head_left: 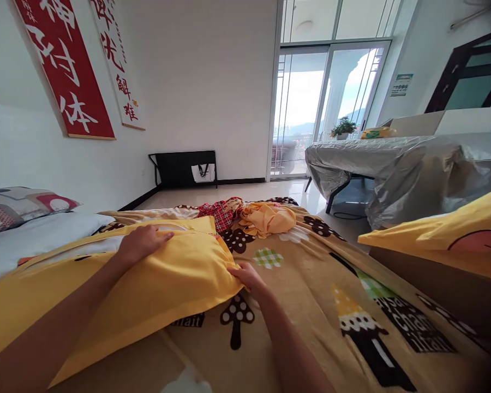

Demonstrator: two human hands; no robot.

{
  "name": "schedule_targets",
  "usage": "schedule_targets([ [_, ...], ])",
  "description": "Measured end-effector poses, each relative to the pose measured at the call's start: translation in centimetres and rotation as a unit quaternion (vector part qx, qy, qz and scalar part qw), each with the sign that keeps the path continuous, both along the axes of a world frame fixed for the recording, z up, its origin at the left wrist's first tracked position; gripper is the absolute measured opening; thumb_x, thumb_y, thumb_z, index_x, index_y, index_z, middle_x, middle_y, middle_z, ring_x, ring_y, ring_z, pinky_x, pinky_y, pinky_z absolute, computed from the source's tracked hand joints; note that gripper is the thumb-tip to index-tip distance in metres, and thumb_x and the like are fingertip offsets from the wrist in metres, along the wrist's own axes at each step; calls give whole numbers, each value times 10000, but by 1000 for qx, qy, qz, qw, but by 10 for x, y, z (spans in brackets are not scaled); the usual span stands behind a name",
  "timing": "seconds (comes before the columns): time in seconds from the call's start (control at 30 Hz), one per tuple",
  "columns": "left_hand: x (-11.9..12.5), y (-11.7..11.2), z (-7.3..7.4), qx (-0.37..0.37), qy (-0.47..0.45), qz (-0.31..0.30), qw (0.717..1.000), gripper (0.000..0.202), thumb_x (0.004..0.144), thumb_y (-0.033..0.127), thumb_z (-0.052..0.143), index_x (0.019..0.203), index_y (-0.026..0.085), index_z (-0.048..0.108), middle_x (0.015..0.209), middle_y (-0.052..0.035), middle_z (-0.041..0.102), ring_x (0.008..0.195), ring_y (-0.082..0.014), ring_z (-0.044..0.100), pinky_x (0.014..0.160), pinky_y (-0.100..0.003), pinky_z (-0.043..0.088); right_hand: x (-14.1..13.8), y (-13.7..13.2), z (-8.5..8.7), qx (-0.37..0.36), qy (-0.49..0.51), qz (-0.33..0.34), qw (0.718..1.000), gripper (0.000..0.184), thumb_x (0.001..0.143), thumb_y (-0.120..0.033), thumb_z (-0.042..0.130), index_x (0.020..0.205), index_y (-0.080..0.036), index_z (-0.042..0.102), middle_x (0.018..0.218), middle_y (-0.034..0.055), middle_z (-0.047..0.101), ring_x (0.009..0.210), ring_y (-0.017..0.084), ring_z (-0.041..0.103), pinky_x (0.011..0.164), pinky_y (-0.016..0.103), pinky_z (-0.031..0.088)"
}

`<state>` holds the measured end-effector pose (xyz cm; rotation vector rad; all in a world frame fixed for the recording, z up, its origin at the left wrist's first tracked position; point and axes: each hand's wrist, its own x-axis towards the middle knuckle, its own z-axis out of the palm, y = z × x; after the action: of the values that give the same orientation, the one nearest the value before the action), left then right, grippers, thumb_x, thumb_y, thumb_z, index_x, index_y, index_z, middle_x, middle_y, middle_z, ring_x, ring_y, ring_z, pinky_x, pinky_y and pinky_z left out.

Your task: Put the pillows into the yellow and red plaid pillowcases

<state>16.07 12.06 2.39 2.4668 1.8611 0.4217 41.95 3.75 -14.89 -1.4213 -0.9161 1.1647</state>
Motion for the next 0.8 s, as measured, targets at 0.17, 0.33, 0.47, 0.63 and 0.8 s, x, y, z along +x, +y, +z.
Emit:
schedule_targets([
  [0.17,11,9,-4,49,13,-14,999,413,879,432,305,988,185,617,1036,-139,679,1001,-316,607,747,-349,417,4,-9,18,34,50,43,997,413,494,-403,797,778,-151,636,709,9,667,589,133,592,555,241,462],
  [0.33,-10,26,2,116,31,42,992,451,908,427,273,1074,169,604,960,-148,687,948,-330,615,757,-385,429,21,-24,41,68,65,79,992,457,498,-402,823,833,-171,617,757,-16,666,599,118,594,543,217,464],
  [0.47,-3,-4,-10,233,89,-33,968,376,885,280,332,1045,105,625,1097,-208,616,1089,-353,526,904,-468,368,27,-30,47,72,97,137,983,454,465,-327,847,819,-153,622,778,-5,669,636,122,604,564,209,474],
  [0.63,41,-120,-97,-106,-118,-326,932,404,897,414,391,693,164,634,700,-79,617,690,-177,539,689,-309,410,28,-31,55,90,143,116,979,474,431,-277,866,808,-166,601,807,-1,668,680,135,621,601,221,493],
  [0.8,64,-159,-174,-452,-464,-239,723,593,816,548,519,1312,224,490,1298,-123,561,1010,-232,587,713,-308,461,-6,-52,87,140,120,90,979,477,470,-342,856,828,-168,593,762,-12,653,657,128,608,584,214,481],
])
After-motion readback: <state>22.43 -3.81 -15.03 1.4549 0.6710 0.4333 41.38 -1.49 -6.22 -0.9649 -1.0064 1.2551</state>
